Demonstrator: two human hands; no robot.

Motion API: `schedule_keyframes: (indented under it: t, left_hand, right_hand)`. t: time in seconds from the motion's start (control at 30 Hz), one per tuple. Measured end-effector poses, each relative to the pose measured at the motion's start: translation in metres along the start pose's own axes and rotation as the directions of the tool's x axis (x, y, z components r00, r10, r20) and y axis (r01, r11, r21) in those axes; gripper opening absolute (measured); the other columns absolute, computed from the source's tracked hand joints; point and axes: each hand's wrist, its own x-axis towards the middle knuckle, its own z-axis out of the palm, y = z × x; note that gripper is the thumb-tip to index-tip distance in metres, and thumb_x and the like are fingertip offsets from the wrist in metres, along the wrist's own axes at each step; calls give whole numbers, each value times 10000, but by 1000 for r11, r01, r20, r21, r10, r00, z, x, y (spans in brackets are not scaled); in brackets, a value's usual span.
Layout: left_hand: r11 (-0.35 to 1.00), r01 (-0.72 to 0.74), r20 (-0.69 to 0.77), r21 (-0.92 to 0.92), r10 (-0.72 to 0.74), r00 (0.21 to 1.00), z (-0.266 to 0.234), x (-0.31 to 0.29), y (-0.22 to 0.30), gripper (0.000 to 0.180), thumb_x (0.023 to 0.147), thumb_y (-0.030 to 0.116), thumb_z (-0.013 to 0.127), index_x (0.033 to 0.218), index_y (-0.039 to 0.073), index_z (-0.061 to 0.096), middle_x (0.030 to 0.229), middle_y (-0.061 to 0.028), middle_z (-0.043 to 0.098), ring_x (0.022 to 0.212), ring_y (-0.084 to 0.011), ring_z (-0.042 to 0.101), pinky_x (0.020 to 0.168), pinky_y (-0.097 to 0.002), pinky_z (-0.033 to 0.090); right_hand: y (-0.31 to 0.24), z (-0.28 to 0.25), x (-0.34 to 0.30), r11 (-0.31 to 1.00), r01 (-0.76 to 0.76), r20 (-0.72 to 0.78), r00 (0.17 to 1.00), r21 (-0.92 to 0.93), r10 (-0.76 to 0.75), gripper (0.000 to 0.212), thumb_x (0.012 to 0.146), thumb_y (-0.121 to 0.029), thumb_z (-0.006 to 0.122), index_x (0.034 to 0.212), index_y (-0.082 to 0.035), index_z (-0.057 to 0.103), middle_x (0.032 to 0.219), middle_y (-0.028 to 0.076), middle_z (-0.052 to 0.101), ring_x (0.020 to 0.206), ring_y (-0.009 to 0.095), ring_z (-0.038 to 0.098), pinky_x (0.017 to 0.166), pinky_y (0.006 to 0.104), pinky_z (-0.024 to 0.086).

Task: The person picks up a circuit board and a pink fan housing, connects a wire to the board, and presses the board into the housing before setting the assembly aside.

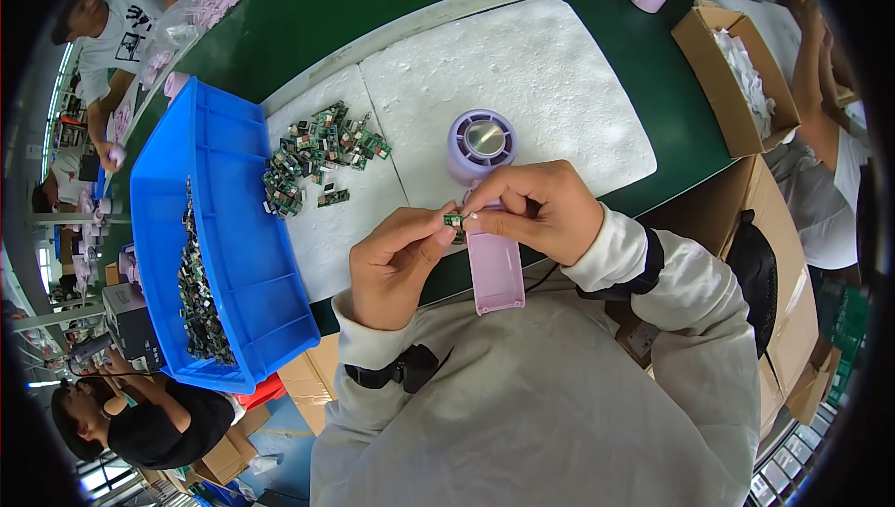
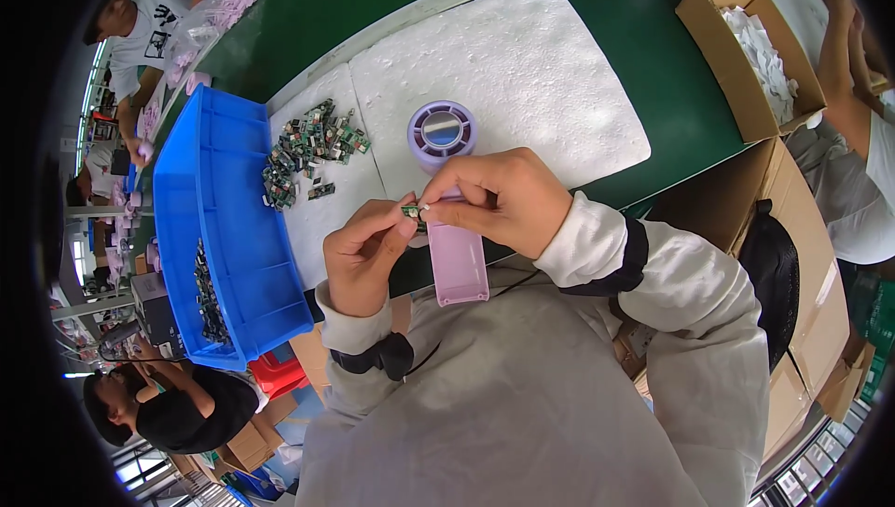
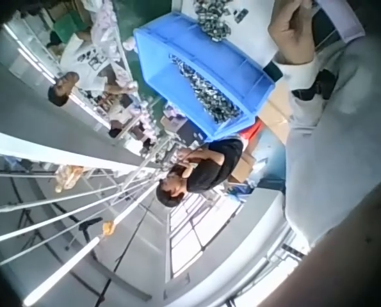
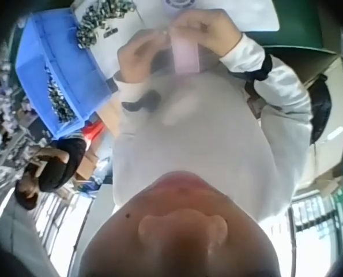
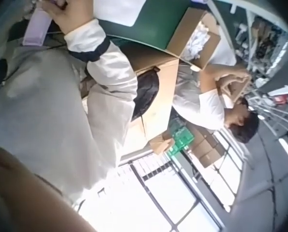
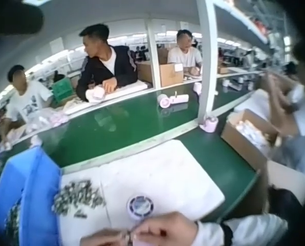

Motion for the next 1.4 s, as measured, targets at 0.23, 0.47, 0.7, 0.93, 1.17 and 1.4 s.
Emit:
schedule_keyframes:
  t: [0.23, 0.47, 0.7, 0.93, 1.17, 1.4]
  left_hand:
    - [1000, -3, -90, -6, 3, 996, 3, -5, -4, 262, 971, -71, 652, 1226, -23, 686, 1209, -185, 690, 1082, -200, 676, 907, -285, 538]
    - [997, 28, -206, -68, -42, 978, 12, -6, -5, 265, 976, -64, 649, 1239, -36, 666, 1264, -203, 674, 1095, -200, 681, 928, -288, 544]
    - [996, 38, -194, -82, -53, 979, 12, -5, -6, 266, 979, -69, 641, 1242, -40, 665, 1261, -189, 677, 1100, -193, 679, 927, -283, 548]
    - [999, 20, -145, 44, -14, 989, 17, -4, -1, 276, 976, -71, 643, 1247, -31, 674, 1198, -150, 691, 1087, -174, 679, 913, -278, 560]
    - [993, 0, -130, 118, 16, 991, 21, -4, 0, 276, 971, -76, 646, 1240, -29, 683, 1182, -152, 695, 1065, -174, 685, 889, -273, 572]
    - [988, -5, -151, 155, 28, 988, 23, -3, 1, 271, 968, -72, 652, 1232, -31, 692, 1166, -152, 704, 1037, -170, 693, 862, -270, 578]
  right_hand:
    - [3, 5, 0, 998, 59, -41, 997, -38, -61, 170, 876, -57, 791, 1044, -68, 773, 592, -15, 506, 521, 67, 413, 512, 268, 353]
    - [1, 2, 3, 923, 319, -67, 938, -215, -340, 233, 823, -36, 795, 1047, -99, 799, 639, 22, 570, 528, 144, 513, 507, 301, 401]
    - [-7, -3, 3, 910, 325, -6, 941, -259, -338, 202, 797, -21, 782, 990, -83, 786, 699, 31, 571, 571, 162, 556, 506, 295, 410]
    - [-3, 1, 1, 868, 330, -96, 916, -370, -390, 170, 753, -24, 773, 916, -60, 746, 730, 32, 566, 579, 184, 570, 518, 308, 459]
    - [-2, -2, 1, 724, 414, -14, 864, -553, -504, 160, 723, -36, 773, 861, -62, 698, 734, 34, 546, 572, 207, 573, 514, 324, 478]
    - [0, -2, 1, 650, 443, -6, 824, -617, -567, 177, 720, -47, 776, 866, -76, 682, 732, 27, 527, 567, 194, 569, 508, 321, 476]
